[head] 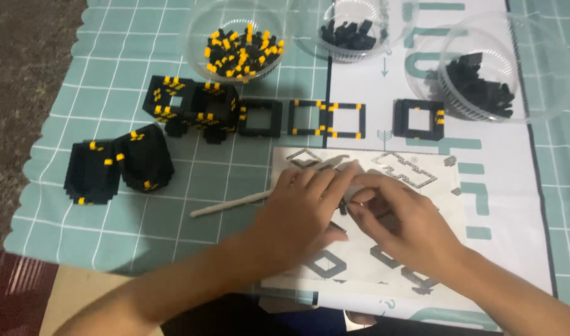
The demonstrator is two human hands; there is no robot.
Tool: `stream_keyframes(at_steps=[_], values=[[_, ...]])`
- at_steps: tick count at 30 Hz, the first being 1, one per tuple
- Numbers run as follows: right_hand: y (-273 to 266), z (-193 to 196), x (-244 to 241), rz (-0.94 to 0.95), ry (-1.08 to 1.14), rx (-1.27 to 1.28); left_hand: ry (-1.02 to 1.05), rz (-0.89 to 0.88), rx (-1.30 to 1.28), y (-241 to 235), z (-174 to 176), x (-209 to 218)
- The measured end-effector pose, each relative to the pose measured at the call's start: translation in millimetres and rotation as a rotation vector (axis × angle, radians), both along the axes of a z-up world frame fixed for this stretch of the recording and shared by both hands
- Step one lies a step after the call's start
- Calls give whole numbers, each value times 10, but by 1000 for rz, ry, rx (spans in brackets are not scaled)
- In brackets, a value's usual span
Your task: Assembling a model using small interlocking plastic blocks and a separator tool while following printed instructions.
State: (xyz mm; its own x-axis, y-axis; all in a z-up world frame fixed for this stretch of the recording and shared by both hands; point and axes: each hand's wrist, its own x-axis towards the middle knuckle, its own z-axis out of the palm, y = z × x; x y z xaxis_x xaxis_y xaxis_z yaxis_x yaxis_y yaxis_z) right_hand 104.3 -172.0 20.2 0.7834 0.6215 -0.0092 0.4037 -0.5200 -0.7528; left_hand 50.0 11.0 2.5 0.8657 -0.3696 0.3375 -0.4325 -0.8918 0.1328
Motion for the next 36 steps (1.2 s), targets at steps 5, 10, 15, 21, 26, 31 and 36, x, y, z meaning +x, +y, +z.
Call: stream_keyframes(at_steps=[5, 10, 15, 21, 26, 31, 36], values=[[-3, -14, 71, 44, -57, 44, 265, -181, -311, 124, 17, 273], [-23, -46, 79, 142, -220, 68, 220, -171, -409, 117, -53, 274], [-18, -77, 63, 99, -211, 24, 412, -277, -575, 205, 40, 229], [4, -97, 32, 21, -72, 53, 405, -319, -822, 199, -16, 191], [17, -85, 40, 35, -62, 55, 453, -192, -820, 233, 62, 180], [44, -49, 49, 68, -137, 76, 196, -248, -647, 262, 43, 174], [48, 5, 53, 14, -2, 180, 491, -282, -913, 275, 244, 166]])
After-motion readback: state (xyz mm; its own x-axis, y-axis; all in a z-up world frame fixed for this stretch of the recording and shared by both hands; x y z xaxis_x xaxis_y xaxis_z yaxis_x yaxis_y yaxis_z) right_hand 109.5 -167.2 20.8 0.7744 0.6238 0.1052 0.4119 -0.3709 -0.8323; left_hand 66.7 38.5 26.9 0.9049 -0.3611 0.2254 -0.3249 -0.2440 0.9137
